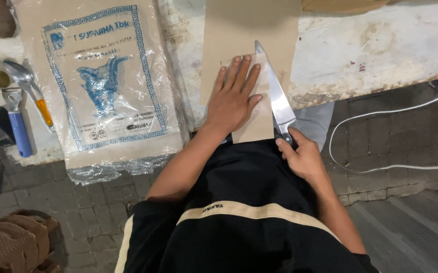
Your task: The person assembles small cardboard boxes by folding and tucking flaps, then places a sheet of white paper inside each box. The person repeats this process for multiple boxes on a cluttered work table.
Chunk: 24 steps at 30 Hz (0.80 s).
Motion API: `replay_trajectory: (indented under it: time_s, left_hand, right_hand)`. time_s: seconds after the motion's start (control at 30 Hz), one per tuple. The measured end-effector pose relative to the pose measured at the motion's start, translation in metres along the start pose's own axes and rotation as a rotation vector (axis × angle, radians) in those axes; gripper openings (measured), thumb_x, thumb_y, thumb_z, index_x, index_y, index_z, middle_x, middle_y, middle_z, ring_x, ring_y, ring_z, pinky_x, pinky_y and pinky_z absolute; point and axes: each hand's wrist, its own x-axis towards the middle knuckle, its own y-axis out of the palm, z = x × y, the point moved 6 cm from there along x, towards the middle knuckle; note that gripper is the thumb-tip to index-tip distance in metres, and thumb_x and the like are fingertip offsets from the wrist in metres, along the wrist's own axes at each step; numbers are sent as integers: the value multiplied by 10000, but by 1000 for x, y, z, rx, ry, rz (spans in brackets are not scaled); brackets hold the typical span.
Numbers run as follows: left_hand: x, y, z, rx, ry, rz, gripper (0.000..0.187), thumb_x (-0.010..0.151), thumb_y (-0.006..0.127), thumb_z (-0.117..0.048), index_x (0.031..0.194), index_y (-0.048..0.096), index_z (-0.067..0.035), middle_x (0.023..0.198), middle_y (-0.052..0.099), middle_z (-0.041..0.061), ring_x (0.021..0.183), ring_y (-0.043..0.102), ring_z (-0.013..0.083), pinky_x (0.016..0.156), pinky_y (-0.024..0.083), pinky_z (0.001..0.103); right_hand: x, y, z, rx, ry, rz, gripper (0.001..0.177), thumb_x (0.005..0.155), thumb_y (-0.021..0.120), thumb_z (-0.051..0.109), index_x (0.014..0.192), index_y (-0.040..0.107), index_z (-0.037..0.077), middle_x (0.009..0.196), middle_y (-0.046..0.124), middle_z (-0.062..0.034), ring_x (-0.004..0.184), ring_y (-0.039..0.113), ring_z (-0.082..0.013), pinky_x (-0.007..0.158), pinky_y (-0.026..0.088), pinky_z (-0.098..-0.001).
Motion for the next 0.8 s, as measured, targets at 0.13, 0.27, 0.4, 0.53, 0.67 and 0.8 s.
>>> replay_trajectory:
  time_s: [0.13, 0.27, 0.4, 0.53, 0.67, 0.8]
  left_hand:
    - [0, -1, -1, 37, -9, 13, 637, 1083, 162, -512, 1619, 60, -184, 1674, -14, 102, 1528, -73, 296, 1229, -82, 469]
    - [-3, -2, 0, 40, 12, -40, 648, 1082, 169, -515, 1616, 76, -161, 1672, 7, 115, 1527, -53, 323, 1233, -54, 473]
    - [-1, 6, 4, 25, 26, -131, 702, 1075, 251, -541, 1604, 126, -96, 1664, 72, 134, 1529, 3, 327, 1242, -9, 468]
    - [-4, -8, 10, -176, 39, -464, 633, 1068, 504, -360, 1559, 272, -35, 1631, 152, 202, 1530, 93, 339, 1255, 55, 476]
    - [2, -24, 24, -89, -146, -143, 705, 1043, 527, -310, 1586, 146, -72, 1625, 168, 209, 1519, 124, 344, 1239, 56, 489]
    - [19, -21, 39, -43, -157, -126, 832, 952, 638, -350, 1580, 150, -106, 1547, 342, 182, 1441, 298, 337, 1101, 296, 470]
  right_hand:
    - [1, 1, -11, -64, 21, -32, 425, 924, 688, 292, 1255, 652, 27, 740, 730, -157, 694, 710, -273, 641, 539, -403]
    - [-7, -33, -34, -39, 18, -231, 358, 984, 617, 260, 1262, 611, 34, 780, 704, -181, 721, 693, -323, 703, 517, -472]
    - [-23, -48, -52, -121, -12, -233, 361, 896, 746, 302, 1200, 695, 115, 760, 715, -135, 784, 701, -320, 676, 517, -423]
    - [-15, -52, -12, -439, -401, -300, 401, 902, 743, 315, 1193, 710, 41, 1060, 699, -110, 972, 678, -324, 727, 557, -405]
    - [-7, -55, 50, -585, -657, -416, 309, 964, 722, 163, 1204, 715, -31, 1052, 664, -143, 955, 676, -348, 706, 572, -390]
    - [27, -50, 67, -717, -773, -502, 360, 970, 719, 246, 1257, 701, 29, 1102, 631, -78, 1004, 668, -307, 695, 589, -390]
